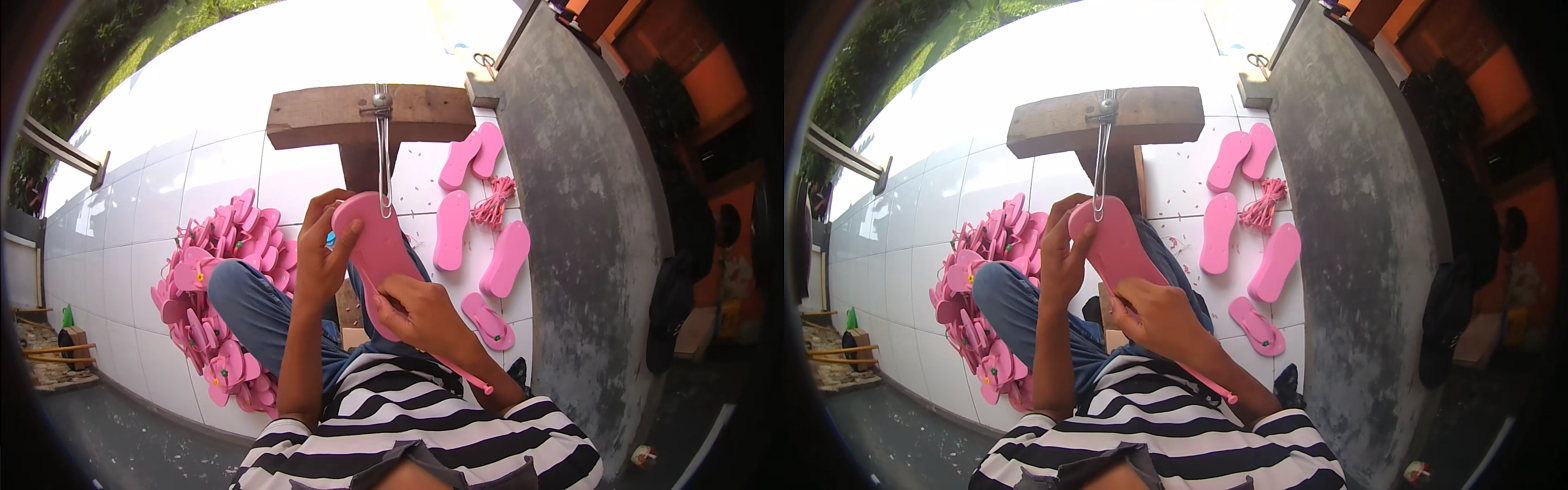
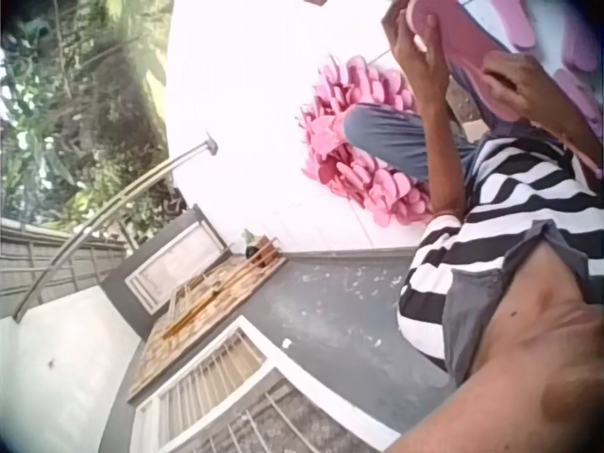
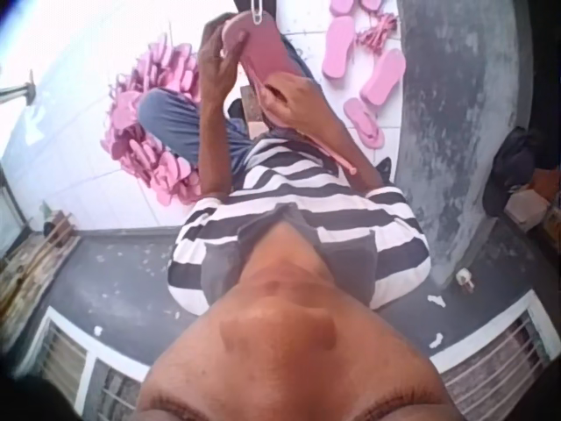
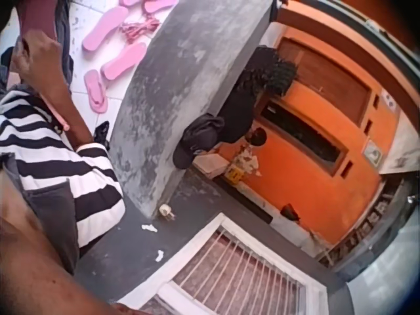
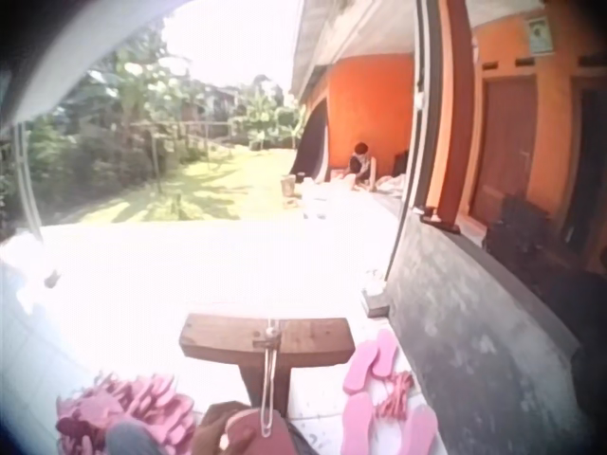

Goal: The person assembles flip-flops by hand using a small metal hook tool to pull pink rubber straps through holes in pink foam soles while sitting on the floor, handling multiple soles from a stack and placing finished ones aside.

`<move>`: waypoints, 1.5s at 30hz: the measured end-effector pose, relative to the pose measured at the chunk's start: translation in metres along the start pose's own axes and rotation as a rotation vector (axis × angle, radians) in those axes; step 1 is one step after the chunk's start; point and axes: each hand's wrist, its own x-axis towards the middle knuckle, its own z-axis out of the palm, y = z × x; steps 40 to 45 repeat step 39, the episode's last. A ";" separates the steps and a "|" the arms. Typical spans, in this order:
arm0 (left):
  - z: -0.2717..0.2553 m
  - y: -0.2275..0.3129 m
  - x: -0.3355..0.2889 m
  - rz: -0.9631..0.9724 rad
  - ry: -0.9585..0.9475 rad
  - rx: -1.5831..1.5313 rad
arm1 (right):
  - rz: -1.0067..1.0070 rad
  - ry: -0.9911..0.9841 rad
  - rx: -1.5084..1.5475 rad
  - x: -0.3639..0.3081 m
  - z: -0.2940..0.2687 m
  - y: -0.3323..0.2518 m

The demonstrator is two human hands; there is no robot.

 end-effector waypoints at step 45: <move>-0.002 0.074 0.042 0.178 0.106 0.110 | -0.154 0.564 0.320 0.053 -0.031 -0.023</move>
